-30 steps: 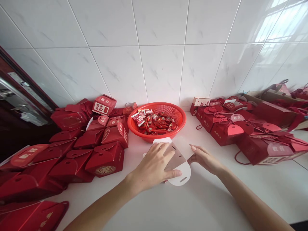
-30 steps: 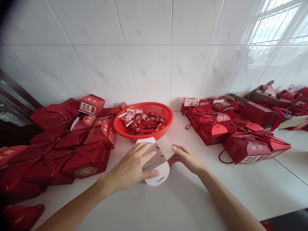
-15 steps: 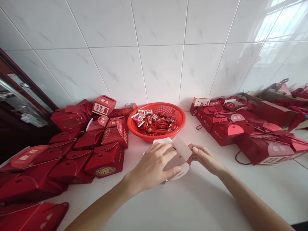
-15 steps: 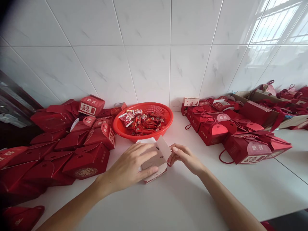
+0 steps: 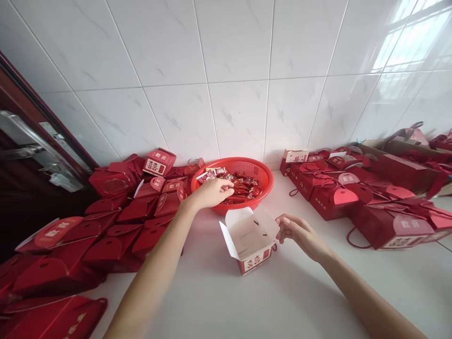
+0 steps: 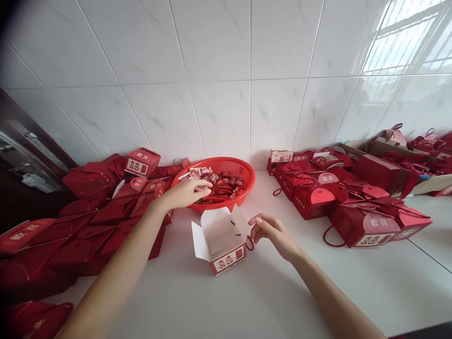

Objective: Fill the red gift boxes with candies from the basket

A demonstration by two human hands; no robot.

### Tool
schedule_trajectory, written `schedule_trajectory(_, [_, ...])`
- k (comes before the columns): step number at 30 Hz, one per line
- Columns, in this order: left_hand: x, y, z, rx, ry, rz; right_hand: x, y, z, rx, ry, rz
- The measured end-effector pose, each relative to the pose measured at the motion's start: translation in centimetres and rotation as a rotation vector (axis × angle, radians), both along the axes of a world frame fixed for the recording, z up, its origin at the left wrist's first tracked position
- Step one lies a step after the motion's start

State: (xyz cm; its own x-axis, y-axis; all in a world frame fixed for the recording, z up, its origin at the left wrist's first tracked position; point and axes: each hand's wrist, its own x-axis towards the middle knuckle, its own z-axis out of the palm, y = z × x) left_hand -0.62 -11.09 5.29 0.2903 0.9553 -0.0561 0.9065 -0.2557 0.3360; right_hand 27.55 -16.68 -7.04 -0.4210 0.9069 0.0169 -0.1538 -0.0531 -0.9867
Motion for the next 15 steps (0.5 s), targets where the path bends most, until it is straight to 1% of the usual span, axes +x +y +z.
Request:
schedule_trajectory(1, [0.0, 1.3, 0.0, -0.125, 0.144, 0.006, 0.0, 0.0, 0.0, 0.001, -0.002, -0.004])
schedule_trajectory(2, [0.2, 2.5, -0.1, -0.200, 0.204, 0.006, -0.1, 0.0, 0.1, 0.004, -0.006, -0.009])
schedule_trajectory(4, [1.1, 4.2, -0.8, -0.302, 0.275, -0.011, -0.1, -0.1, 0.1, 0.011, -0.019, -0.016])
schedule_trajectory(6, [2.1, 5.2, -1.9, -0.374, 0.317, -0.025, -0.2, -0.1, 0.2, 0.016, -0.033, -0.013])
schedule_trajectory(9, [3.4, 5.8, -3.4, -0.411, 0.357, -0.005, -0.3, -0.3, 0.3, 0.025, -0.058, 0.001])
schedule_trajectory(11, [3.7, 6.1, -4.1, -0.404, 0.341, 0.022, -0.4, -0.4, 0.6, 0.036, -0.084, 0.004])
schedule_trajectory(13, [3.5, 6.4, -4.6, -0.384, 0.274, 0.054, -0.4, -0.6, 0.9, 0.043, -0.112, 0.002])
schedule_trajectory(15, [3.0, 6.8, -4.9, -0.355, 0.153, 0.096, -0.5, -0.7, 1.2, 0.042, -0.134, 0.002])
